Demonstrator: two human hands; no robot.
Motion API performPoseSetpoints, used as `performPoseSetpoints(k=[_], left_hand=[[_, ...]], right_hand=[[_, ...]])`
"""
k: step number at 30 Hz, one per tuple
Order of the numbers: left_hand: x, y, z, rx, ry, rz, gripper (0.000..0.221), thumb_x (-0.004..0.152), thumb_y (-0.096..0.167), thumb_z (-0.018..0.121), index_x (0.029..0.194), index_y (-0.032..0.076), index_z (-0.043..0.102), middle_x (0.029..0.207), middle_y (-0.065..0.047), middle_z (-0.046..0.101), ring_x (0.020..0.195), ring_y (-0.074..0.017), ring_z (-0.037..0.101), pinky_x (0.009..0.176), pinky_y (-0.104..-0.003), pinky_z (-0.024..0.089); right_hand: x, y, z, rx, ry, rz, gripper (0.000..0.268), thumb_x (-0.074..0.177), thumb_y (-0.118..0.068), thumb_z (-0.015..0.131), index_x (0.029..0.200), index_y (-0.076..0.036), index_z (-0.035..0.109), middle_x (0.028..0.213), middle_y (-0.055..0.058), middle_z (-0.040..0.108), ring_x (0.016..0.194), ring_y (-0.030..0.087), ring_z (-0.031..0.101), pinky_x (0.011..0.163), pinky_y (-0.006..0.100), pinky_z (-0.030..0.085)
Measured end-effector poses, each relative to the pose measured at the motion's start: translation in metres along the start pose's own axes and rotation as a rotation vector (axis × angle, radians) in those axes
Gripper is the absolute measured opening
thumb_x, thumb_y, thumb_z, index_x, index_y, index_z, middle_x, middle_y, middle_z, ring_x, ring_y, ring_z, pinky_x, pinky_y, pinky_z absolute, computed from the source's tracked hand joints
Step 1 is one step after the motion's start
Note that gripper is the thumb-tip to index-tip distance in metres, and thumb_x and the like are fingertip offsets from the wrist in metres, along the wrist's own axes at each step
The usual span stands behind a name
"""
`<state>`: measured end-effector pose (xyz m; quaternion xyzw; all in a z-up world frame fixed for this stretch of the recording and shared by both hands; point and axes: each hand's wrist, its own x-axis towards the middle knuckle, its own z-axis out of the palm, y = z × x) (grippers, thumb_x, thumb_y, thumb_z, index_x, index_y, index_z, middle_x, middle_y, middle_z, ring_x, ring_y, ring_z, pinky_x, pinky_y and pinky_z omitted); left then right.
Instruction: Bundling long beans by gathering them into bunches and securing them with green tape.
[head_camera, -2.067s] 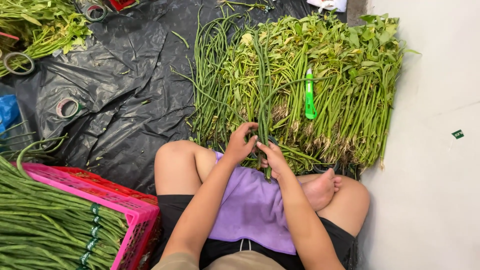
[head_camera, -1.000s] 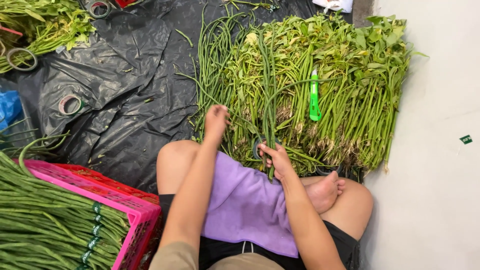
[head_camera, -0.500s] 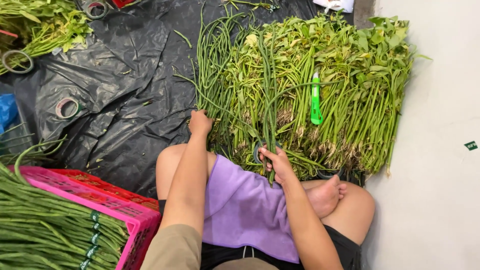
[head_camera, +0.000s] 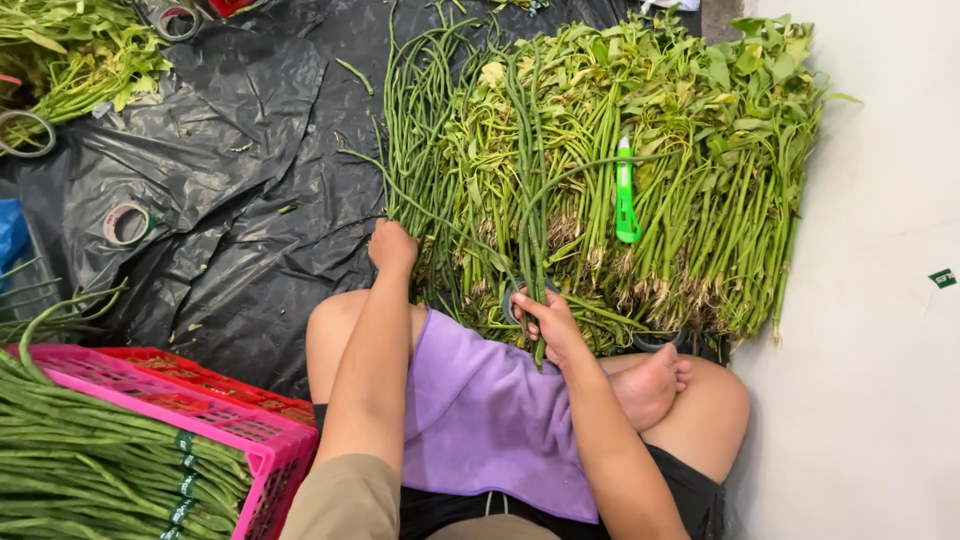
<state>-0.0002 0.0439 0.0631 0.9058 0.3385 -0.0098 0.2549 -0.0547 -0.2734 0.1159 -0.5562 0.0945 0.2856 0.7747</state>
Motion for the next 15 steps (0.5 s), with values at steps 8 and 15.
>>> performPoseSetpoints(k=[8,15], left_hand=[[0.009,0.000,0.015,0.163,-0.045,-0.049,0.035,0.087,0.022,0.079,0.106,-0.008,0.075,0.129,-0.025,0.060,0.109,-0.0463,0.062,0.100,-0.054,0.048],[0.016,-0.009,0.032,0.265,-0.021,0.022,0.027,0.099,0.017,0.066,0.104,-0.009,0.071,0.121,-0.026,0.059,0.102,-0.0428,0.062,0.091,-0.052,0.051]], right_hand=[[0.001,0.003,-0.001,-0.010,-0.003,0.000,0.016,0.095,-0.014,0.071,0.104,-0.003,0.064,0.068,0.012,0.063,0.035,0.006,0.040,0.031,0.021,0.034],[-0.001,0.002,0.001,-0.008,-0.002,-0.007,0.014,0.095,-0.013,0.070,0.103,-0.004,0.063,0.068,0.012,0.062,0.035,0.007,0.040,0.032,0.021,0.034]])
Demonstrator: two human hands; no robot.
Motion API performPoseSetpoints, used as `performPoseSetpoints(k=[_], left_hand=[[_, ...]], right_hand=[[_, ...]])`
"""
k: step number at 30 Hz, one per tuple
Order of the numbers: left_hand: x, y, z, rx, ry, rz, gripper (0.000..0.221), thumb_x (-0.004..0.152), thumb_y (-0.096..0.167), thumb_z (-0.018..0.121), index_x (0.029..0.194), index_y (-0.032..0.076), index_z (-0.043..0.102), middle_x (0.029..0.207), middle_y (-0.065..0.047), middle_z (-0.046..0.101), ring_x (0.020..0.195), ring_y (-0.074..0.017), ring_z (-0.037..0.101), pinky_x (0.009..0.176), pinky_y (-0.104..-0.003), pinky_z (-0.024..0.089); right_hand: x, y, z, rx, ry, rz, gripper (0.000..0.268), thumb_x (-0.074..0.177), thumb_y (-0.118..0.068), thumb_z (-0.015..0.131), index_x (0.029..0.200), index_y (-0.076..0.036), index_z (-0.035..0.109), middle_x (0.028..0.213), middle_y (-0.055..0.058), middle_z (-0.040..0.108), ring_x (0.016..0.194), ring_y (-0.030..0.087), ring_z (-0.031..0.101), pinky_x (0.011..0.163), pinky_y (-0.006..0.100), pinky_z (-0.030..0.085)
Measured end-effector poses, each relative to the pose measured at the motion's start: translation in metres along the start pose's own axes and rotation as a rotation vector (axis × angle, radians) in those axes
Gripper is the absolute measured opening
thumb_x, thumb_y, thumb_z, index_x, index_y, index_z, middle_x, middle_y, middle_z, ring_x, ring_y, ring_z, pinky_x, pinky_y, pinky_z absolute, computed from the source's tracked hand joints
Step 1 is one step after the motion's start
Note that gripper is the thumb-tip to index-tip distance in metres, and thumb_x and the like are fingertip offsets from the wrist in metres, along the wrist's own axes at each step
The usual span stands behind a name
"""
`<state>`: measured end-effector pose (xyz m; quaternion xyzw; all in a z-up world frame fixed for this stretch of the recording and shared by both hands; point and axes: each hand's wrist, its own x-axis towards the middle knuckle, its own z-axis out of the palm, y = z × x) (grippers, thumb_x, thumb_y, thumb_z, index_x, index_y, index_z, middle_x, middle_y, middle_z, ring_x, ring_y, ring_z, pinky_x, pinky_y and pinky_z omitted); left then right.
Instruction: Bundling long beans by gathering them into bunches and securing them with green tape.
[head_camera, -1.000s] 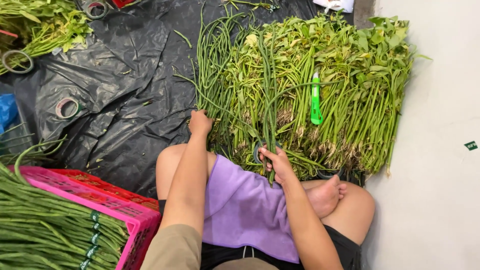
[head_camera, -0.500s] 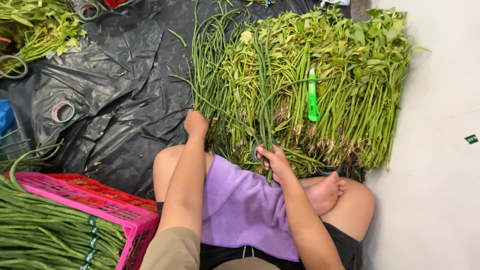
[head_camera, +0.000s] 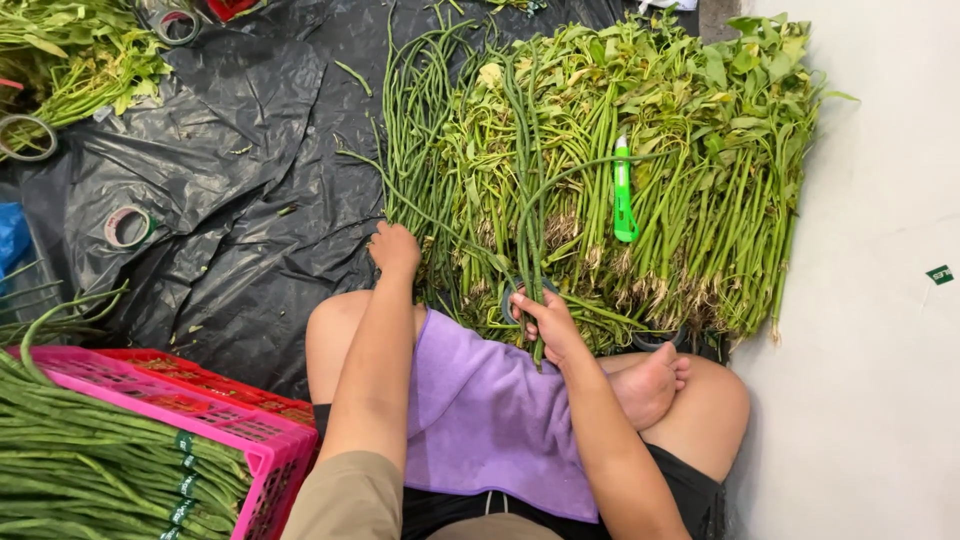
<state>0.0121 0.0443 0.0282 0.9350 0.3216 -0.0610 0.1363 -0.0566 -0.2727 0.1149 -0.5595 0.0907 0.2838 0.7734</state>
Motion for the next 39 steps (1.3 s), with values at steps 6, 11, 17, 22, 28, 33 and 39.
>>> performPoseSetpoints(k=[6,11,17,22,28,33,39], left_hand=[[-0.006,0.012,0.013,0.234,0.186,0.043,0.027,0.103,0.017,0.050,0.095,0.001,0.070,0.104,-0.015,0.062,0.092,-0.0324,0.063,0.081,-0.046,0.048],[0.024,-0.015,0.042,-0.110,-0.079,0.026,0.034,0.101,0.014,0.039,0.120,-0.011,0.050,0.104,-0.028,0.063,0.088,-0.0419,0.067,0.075,-0.048,0.049],[0.006,-0.003,0.014,-0.585,-0.422,0.067,0.034,0.106,0.012,0.041,0.114,-0.013,0.064,0.086,-0.026,0.072,0.064,-0.0369,0.069,0.063,-0.041,0.051],[0.008,-0.010,0.015,-1.168,-0.583,-0.258,0.026,0.104,0.025,0.046,0.116,0.005,0.058,0.084,-0.010,0.069,0.058,-0.0248,0.066,0.048,-0.031,0.047],[-0.005,-0.008,-0.008,-1.287,-0.718,-0.248,0.027,0.103,0.025,0.039,0.116,0.009,0.055,0.075,0.007,0.052,0.057,-0.0130,0.051,0.052,-0.030,0.040],[-0.018,-0.001,-0.027,-1.280,-0.639,-0.301,0.028,0.104,0.036,0.043,0.106,0.013,0.060,0.068,0.008,0.048,0.051,-0.0135,0.047,0.051,-0.031,0.038],[0.003,-0.020,0.016,-1.149,-0.427,-0.234,0.029,0.095,0.028,0.071,0.107,0.002,0.068,0.061,-0.001,0.052,0.038,-0.0133,0.039,0.042,-0.035,0.034]], right_hand=[[0.001,0.000,-0.001,-0.006,0.000,0.007,0.014,0.095,-0.013,0.070,0.103,-0.004,0.063,0.067,0.011,0.062,0.035,0.006,0.040,0.032,0.021,0.034],[0.000,-0.003,0.001,-0.012,-0.011,0.025,0.014,0.097,-0.014,0.068,0.103,-0.003,0.063,0.068,0.012,0.063,0.035,0.006,0.040,0.032,0.021,0.035],[0.002,0.002,-0.002,-0.009,-0.025,0.037,0.016,0.098,-0.017,0.066,0.103,-0.001,0.064,0.068,0.013,0.064,0.035,0.007,0.040,0.033,0.021,0.036],[0.004,0.004,-0.004,-0.010,-0.045,0.041,0.017,0.099,-0.018,0.065,0.104,-0.002,0.064,0.068,0.013,0.063,0.038,0.009,0.042,0.035,0.023,0.037],[-0.004,-0.004,0.002,-0.039,-0.035,0.037,0.018,0.100,-0.020,0.064,0.103,-0.003,0.065,0.065,0.009,0.059,0.047,0.011,0.044,0.041,0.024,0.040],[-0.008,-0.008,0.004,0.011,-0.042,0.057,0.016,0.101,-0.016,0.062,0.104,0.000,0.064,0.063,0.005,0.051,0.055,0.015,0.049,0.045,0.026,0.044],[-0.009,-0.010,0.005,0.025,-0.053,0.073,0.015,0.101,-0.016,0.062,0.104,-0.001,0.063,0.063,0.004,0.050,0.058,0.015,0.052,0.047,0.027,0.046]])
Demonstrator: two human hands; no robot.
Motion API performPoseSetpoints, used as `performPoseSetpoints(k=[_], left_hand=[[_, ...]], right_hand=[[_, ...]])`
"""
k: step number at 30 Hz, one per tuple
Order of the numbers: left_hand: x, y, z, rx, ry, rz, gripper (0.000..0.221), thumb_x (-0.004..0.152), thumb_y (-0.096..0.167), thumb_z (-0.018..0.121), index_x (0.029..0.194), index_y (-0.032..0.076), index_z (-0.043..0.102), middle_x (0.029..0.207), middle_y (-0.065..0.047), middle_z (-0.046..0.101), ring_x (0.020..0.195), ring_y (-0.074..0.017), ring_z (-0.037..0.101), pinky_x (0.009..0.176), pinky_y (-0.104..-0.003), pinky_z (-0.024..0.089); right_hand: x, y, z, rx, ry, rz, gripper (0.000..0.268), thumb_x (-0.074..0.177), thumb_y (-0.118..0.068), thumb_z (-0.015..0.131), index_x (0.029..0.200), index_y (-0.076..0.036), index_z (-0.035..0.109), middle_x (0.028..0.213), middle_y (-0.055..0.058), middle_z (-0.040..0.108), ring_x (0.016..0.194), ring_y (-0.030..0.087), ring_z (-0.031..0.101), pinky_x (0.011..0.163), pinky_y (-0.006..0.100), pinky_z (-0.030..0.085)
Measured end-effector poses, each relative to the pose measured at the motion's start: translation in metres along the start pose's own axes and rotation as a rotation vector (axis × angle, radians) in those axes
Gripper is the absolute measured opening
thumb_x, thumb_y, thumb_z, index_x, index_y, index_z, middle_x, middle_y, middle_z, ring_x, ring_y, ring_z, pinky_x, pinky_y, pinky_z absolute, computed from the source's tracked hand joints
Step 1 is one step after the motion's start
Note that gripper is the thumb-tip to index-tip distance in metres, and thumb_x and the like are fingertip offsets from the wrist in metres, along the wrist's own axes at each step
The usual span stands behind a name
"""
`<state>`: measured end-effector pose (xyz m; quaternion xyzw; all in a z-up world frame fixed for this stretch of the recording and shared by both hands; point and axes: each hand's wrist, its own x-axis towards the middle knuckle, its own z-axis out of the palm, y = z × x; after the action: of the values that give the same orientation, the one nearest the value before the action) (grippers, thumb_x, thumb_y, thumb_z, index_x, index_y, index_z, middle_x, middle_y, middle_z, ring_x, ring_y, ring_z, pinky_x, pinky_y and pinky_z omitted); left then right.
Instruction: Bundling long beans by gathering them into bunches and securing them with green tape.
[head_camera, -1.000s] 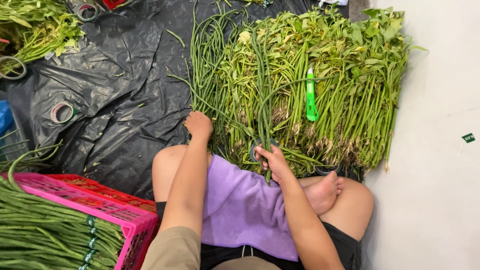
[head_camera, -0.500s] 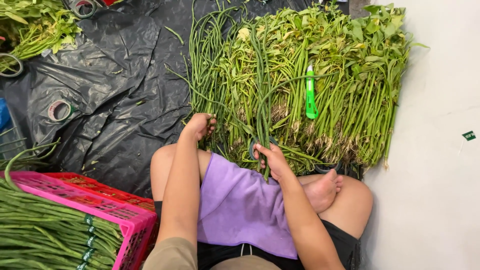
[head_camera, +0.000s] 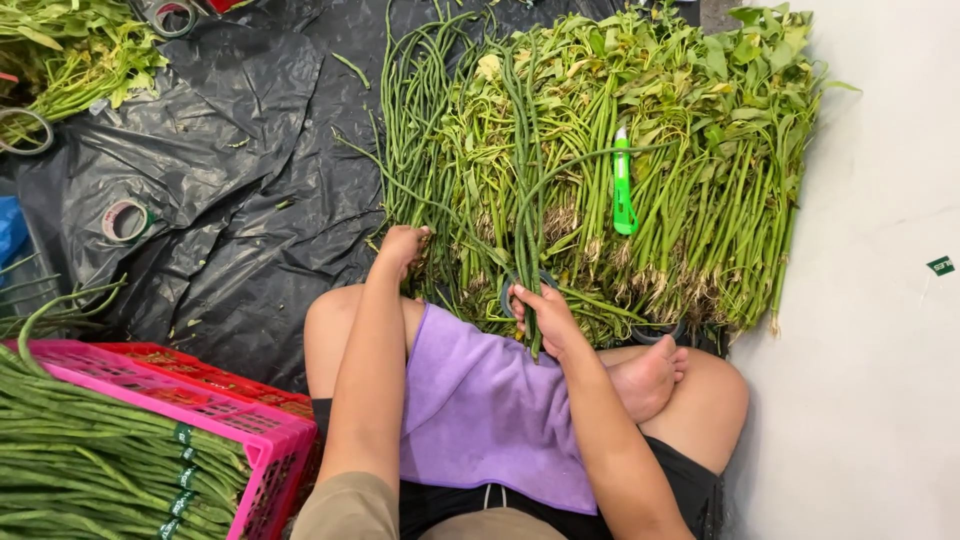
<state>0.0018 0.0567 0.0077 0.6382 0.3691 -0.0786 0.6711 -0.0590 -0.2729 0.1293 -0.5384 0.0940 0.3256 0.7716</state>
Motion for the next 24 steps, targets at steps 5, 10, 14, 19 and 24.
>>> performPoseSetpoints(k=[5,10,14,19,24], left_hand=[[0.035,-0.026,0.003,0.293,0.173,0.060,0.039,0.093,0.038,0.071,0.115,0.006,0.075,0.106,-0.018,0.071,0.099,-0.0379,0.071,0.090,-0.050,0.053],[0.042,-0.026,0.005,0.372,0.184,0.080,0.033,0.104,0.030,0.053,0.108,0.008,0.077,0.087,-0.013,0.071,0.064,-0.0232,0.066,0.070,-0.043,0.056],[0.011,-0.004,0.013,0.586,0.201,0.134,0.038,0.100,0.038,0.057,0.090,0.008,0.077,0.087,-0.018,0.070,0.085,-0.0399,0.070,0.085,-0.052,0.053],[-0.031,0.030,0.018,0.665,0.088,0.165,0.039,0.098,0.032,0.068,0.089,-0.006,0.066,0.074,-0.020,0.061,0.067,-0.0320,0.063,0.068,-0.045,0.052],[-0.039,0.035,0.022,0.776,0.131,0.124,0.043,0.099,0.025,0.064,0.123,-0.010,0.068,0.109,-0.031,0.070,0.104,-0.0480,0.069,0.089,-0.065,0.053]], right_hand=[[0.000,0.000,0.000,-0.013,0.004,0.000,0.015,0.102,-0.016,0.061,0.104,-0.001,0.063,0.063,0.003,0.050,0.058,0.015,0.053,0.047,0.027,0.046],[-0.003,-0.002,0.002,-0.018,0.014,0.001,0.015,0.102,-0.016,0.061,0.104,-0.002,0.063,0.062,0.003,0.050,0.058,0.015,0.053,0.048,0.027,0.046],[-0.001,-0.002,0.002,-0.019,0.010,0.002,0.015,0.102,-0.016,0.060,0.104,-0.002,0.063,0.063,0.003,0.050,0.058,0.014,0.053,0.048,0.026,0.047],[0.000,-0.002,0.002,-0.024,0.016,0.005,0.015,0.102,-0.016,0.060,0.103,-0.001,0.063,0.062,0.004,0.051,0.057,0.015,0.053,0.048,0.027,0.047],[-0.001,-0.003,0.003,-0.032,0.021,0.009,0.014,0.102,-0.016,0.061,0.102,-0.002,0.063,0.062,0.003,0.051,0.057,0.015,0.054,0.048,0.027,0.047]])
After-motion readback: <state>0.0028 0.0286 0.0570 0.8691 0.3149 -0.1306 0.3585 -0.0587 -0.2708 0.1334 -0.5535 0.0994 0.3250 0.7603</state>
